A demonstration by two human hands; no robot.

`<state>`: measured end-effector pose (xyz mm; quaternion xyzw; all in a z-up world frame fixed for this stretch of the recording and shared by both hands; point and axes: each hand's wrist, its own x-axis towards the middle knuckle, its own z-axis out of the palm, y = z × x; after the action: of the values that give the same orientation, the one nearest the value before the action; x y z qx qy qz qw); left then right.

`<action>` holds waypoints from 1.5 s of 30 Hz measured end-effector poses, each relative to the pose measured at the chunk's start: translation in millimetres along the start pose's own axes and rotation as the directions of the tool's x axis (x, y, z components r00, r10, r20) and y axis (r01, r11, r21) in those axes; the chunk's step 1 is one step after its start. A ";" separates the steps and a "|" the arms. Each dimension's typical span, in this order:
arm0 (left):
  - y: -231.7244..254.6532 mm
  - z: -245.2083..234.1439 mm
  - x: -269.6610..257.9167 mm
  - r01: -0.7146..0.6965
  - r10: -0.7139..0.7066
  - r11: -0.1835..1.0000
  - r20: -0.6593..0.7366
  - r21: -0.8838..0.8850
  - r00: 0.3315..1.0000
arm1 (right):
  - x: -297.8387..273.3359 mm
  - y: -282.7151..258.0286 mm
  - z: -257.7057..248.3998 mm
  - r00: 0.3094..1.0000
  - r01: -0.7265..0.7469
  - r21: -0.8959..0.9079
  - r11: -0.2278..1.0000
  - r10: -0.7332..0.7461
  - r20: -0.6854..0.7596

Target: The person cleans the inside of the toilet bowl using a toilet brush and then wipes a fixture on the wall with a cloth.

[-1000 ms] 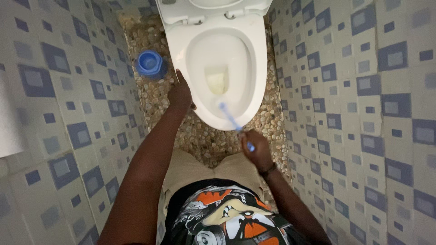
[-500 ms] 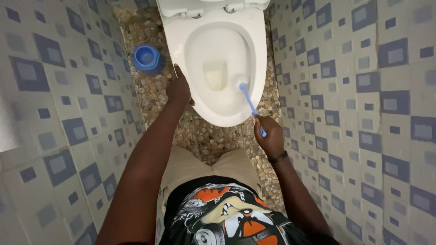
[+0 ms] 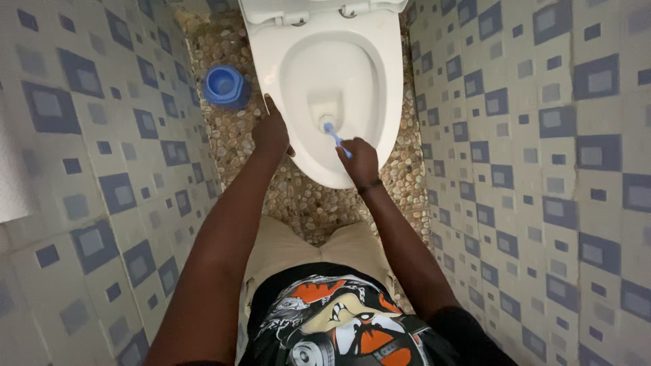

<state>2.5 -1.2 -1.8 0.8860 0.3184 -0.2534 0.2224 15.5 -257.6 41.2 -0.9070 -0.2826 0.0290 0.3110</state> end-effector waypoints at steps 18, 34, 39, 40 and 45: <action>7.9 -26.7 -19.7 -0.018 0.023 0.998 0.081 -0.057 0.996 | -51.5 -6.6 -73.6 0.969 -0.192 -0.251 0.949 0.224 0.102; -12.2 41.8 19.4 -0.087 0.087 0.996 -0.069 0.001 0.994 | -82.9 -41.9 -74.9 0.829 -0.215 -0.197 0.956 0.286 0.481; -19.3 38.6 30.6 0.222 -0.127 0.679 0.186 -0.700 0.974 | -91.3 -8.5 -139.5 0.718 -0.359 -0.146 0.922 0.372 0.588; -19.0 38.0 28.7 0.096 -0.079 0.862 0.055 -0.499 0.995 | -89.8 -3.7 -146.2 0.628 -0.408 -0.237 0.882 0.459 0.628; -6.4 16.4 14.8 -0.048 0.048 0.997 0.007 0.055 0.999 | -67.5 -4.2 -119.4 0.758 -0.273 -0.080 0.959 0.265 0.596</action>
<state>3.0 0.9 -24.7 0.8985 0.2893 -0.2590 0.2048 -15.9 -356.1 131.5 -0.8797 -0.2332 0.3612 0.2031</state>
